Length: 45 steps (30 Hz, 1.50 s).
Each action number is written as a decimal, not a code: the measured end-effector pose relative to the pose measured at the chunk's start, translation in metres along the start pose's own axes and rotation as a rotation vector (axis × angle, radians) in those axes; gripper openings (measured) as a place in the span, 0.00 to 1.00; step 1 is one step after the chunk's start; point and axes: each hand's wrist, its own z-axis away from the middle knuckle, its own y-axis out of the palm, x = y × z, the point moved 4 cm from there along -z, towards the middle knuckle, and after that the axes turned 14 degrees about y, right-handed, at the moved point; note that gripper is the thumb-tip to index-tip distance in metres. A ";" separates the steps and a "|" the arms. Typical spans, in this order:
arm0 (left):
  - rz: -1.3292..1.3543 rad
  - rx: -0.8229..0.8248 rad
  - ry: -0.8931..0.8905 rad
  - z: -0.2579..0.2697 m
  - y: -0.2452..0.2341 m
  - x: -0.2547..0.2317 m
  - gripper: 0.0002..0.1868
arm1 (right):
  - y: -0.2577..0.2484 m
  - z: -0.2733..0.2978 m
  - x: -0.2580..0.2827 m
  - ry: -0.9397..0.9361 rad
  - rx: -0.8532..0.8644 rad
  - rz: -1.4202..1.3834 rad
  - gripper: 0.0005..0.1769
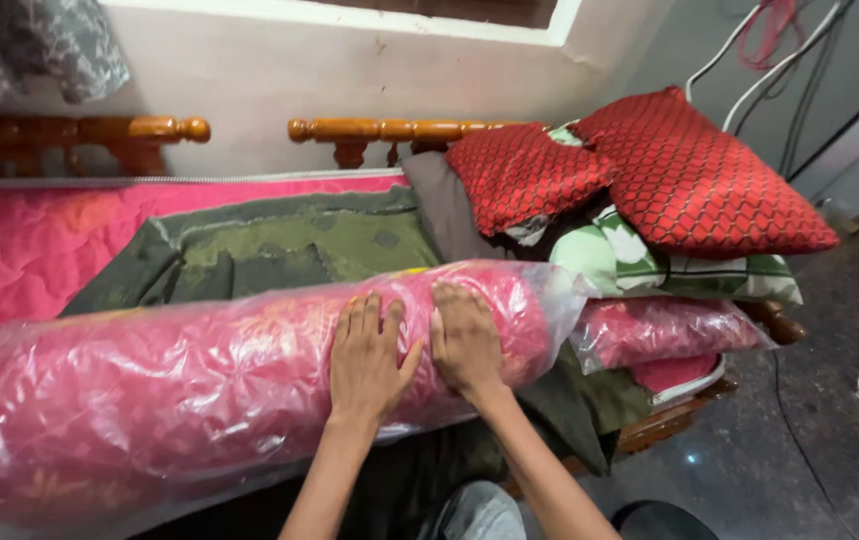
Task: The person rolls a pink patterned bedding item encased in a clear plastic bag on a bed. They repeatedly press, smooth, and rotate the roll with both hands to compact it. The person adjusts the roll's position on the bed several times during the process.
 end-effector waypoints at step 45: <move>0.154 -0.073 0.086 -0.060 0.027 -0.058 0.27 | -0.017 0.002 -0.066 0.062 -0.028 -0.086 0.22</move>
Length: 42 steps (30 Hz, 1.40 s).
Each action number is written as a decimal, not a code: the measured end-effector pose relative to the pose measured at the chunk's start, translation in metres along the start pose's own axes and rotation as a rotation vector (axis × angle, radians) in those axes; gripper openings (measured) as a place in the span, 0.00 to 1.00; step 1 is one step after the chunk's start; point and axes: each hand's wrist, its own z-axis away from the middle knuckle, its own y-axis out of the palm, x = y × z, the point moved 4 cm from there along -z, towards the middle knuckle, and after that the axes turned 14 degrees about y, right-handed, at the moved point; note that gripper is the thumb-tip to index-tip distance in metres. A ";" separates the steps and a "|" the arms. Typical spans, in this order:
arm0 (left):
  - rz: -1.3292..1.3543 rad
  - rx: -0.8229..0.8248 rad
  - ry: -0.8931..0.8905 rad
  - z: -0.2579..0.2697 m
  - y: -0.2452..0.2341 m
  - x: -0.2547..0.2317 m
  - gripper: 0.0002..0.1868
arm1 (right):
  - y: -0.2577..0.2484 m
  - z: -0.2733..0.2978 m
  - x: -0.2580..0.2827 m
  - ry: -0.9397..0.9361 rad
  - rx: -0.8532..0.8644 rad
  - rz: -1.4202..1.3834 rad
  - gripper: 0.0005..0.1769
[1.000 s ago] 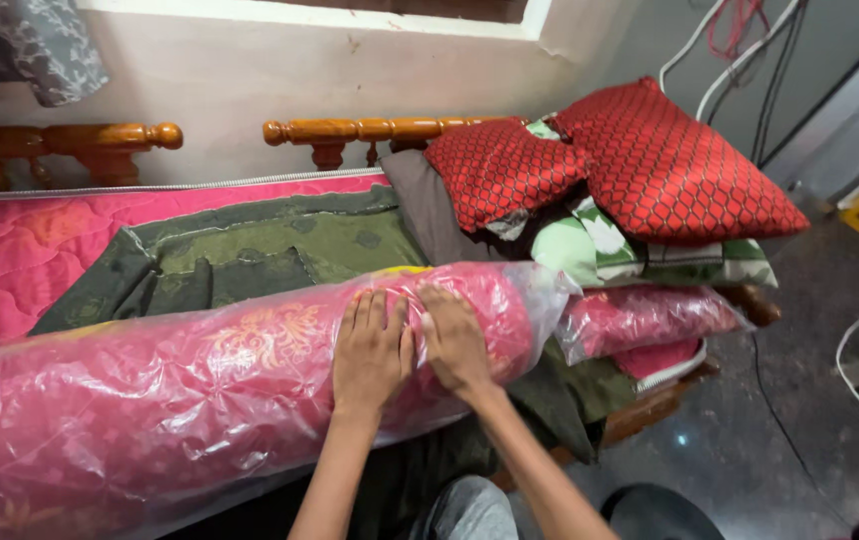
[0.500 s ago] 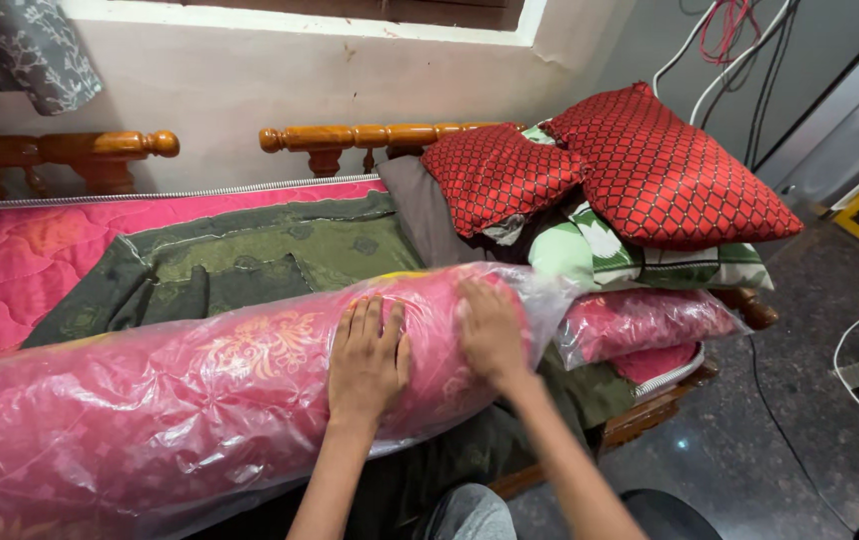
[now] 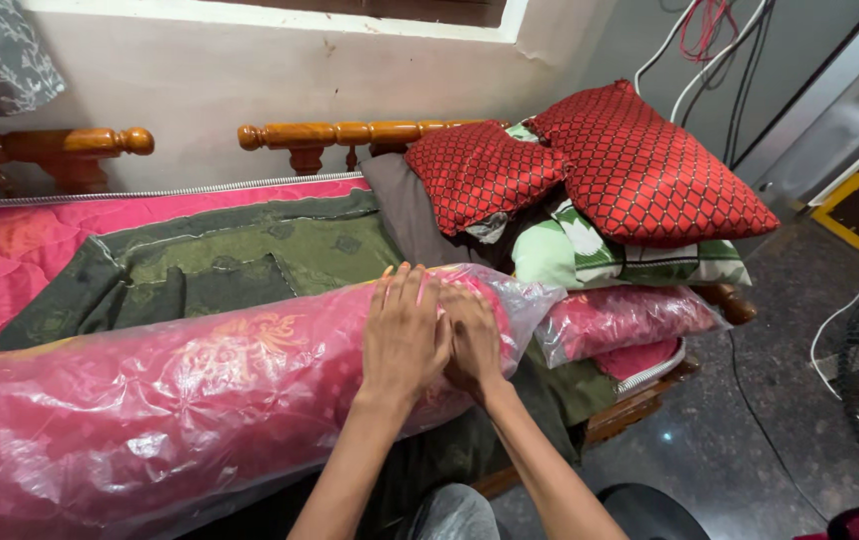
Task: The person rolls a pink patterned bedding item encased in a clear plastic bag on a bed. They repeatedly press, smooth, and rotate the roll with both hands to compact it. The person adjusts the roll's position on the bed several times during the process.
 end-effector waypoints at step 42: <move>-0.064 0.088 0.273 0.068 -0.003 0.002 0.34 | -0.008 0.011 -0.015 0.163 -0.075 0.047 0.20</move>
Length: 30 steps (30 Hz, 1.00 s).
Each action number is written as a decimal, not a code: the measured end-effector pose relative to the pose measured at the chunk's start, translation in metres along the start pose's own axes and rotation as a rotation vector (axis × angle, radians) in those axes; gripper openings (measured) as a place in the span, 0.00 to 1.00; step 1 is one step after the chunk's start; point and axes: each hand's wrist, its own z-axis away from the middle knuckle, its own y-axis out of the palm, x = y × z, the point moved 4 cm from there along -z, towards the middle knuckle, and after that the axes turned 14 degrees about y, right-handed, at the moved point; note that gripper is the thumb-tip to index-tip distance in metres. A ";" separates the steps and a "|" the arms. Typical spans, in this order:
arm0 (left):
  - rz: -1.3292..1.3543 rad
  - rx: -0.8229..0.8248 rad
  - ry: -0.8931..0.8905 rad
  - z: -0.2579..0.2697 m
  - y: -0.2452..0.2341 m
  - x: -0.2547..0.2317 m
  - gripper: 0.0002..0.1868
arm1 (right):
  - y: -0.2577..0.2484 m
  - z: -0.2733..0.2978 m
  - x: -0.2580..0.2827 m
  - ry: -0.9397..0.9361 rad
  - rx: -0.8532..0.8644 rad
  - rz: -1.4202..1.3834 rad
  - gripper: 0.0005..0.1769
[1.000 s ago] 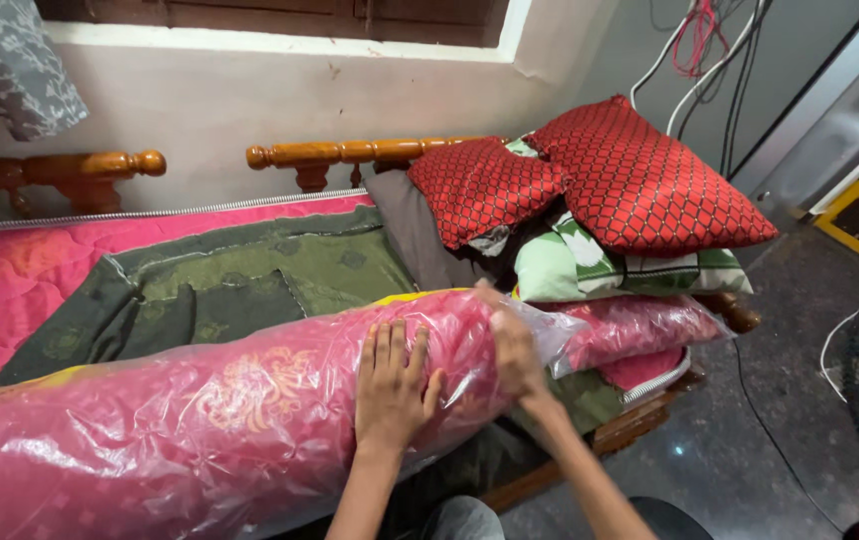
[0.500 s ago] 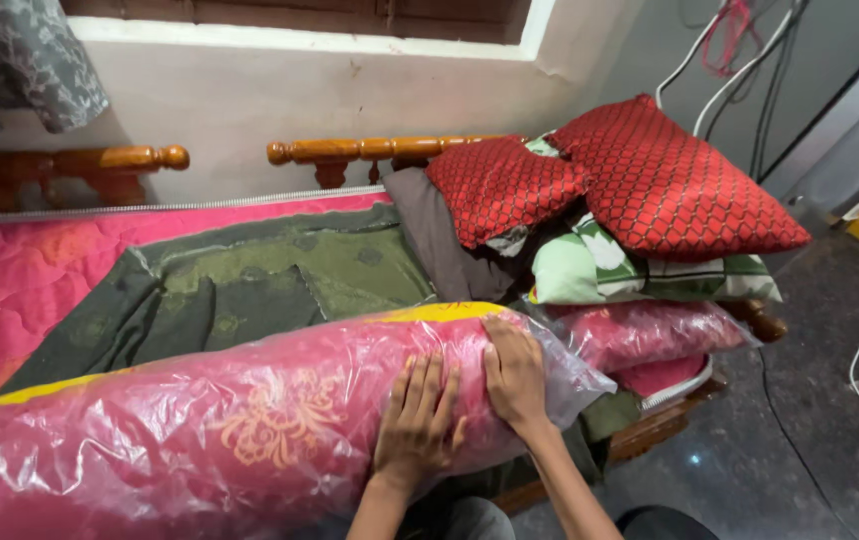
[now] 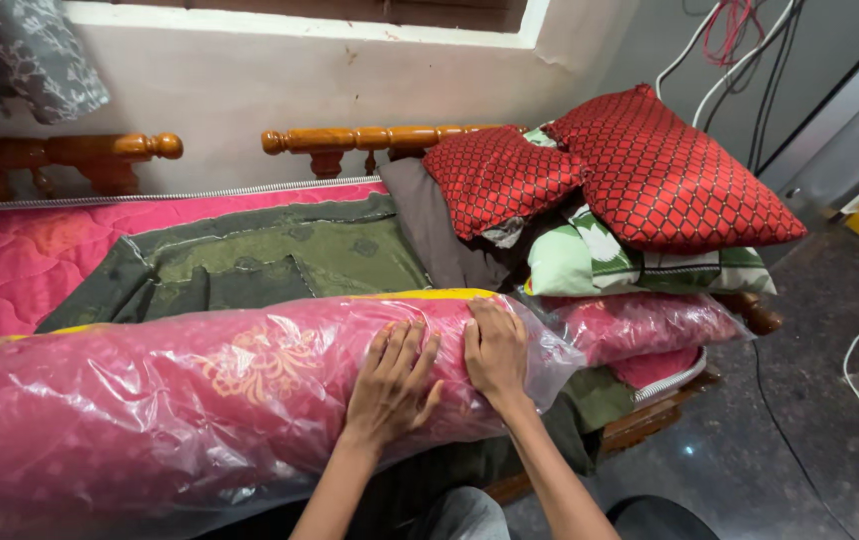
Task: The person rolls a pink patterned bedding item encased in a clear plastic bag on a bed. They repeatedly press, smooth, and rotate the roll with both hands to compact it. The person adjusts the roll's position on the bed several times during the process.
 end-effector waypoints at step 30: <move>-0.169 -0.114 -1.274 0.428 -0.201 0.261 0.47 | -0.020 0.012 -0.072 0.761 0.345 -0.044 0.54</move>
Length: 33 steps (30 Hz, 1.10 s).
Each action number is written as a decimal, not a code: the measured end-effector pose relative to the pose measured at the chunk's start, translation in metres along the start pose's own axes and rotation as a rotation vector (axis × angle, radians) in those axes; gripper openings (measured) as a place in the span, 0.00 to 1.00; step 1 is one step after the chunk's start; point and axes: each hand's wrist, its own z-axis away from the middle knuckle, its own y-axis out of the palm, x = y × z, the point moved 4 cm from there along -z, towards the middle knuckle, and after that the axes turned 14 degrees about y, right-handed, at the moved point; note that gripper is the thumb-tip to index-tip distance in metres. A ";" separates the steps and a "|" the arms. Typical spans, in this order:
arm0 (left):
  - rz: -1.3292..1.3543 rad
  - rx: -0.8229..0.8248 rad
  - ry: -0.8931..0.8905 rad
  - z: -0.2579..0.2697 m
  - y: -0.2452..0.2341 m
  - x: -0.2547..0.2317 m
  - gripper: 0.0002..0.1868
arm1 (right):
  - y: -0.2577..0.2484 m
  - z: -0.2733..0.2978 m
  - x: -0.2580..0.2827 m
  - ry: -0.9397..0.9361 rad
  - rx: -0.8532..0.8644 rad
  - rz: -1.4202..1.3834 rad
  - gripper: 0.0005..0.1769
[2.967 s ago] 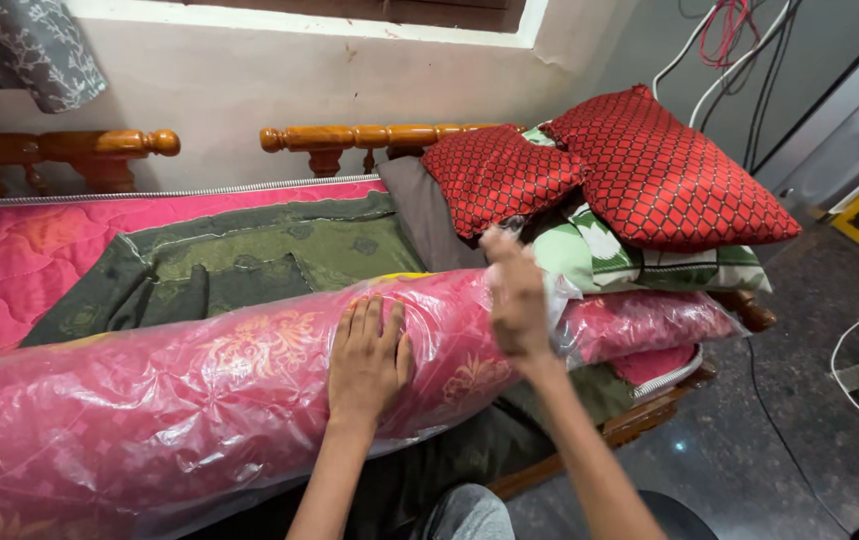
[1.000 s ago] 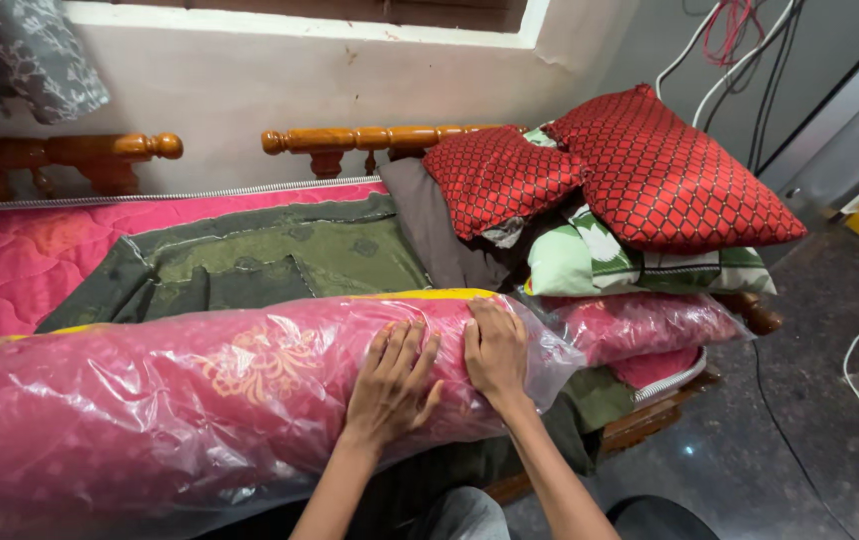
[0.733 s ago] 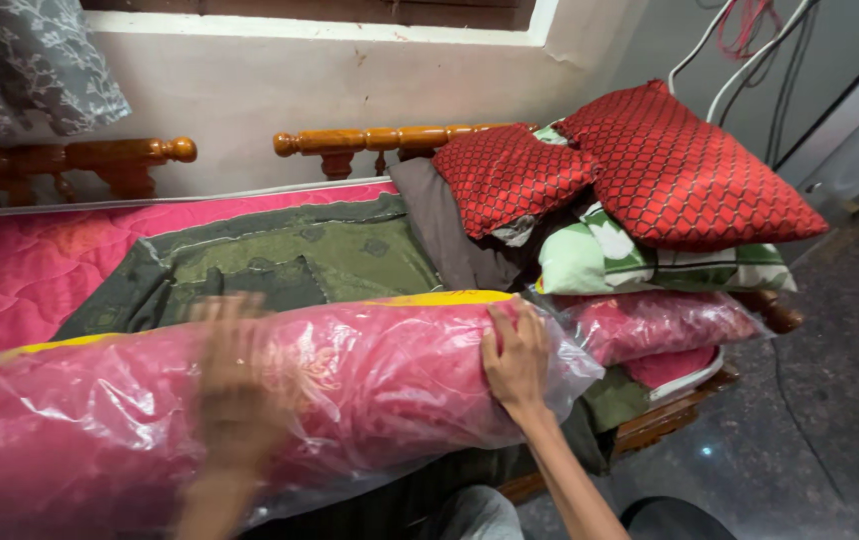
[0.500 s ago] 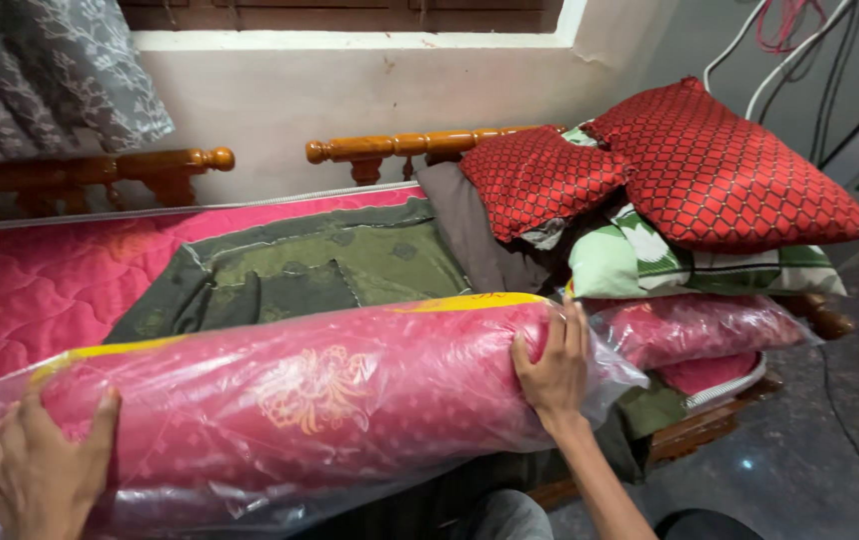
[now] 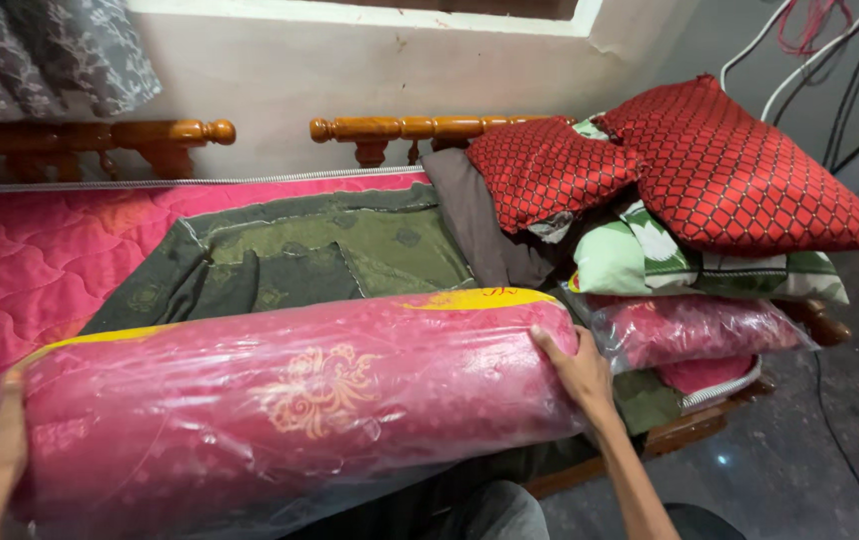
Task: The person rolls a pink patterned bedding item encased in a clear plastic bag on a bed. They repeatedly press, smooth, and rotate the roll with both hands to compact it. The person adjusts the roll's position on the bed several times during the process.
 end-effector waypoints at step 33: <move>0.019 0.078 -0.200 0.007 0.042 0.012 0.51 | -0.031 0.012 0.061 -0.731 -0.356 -0.064 0.33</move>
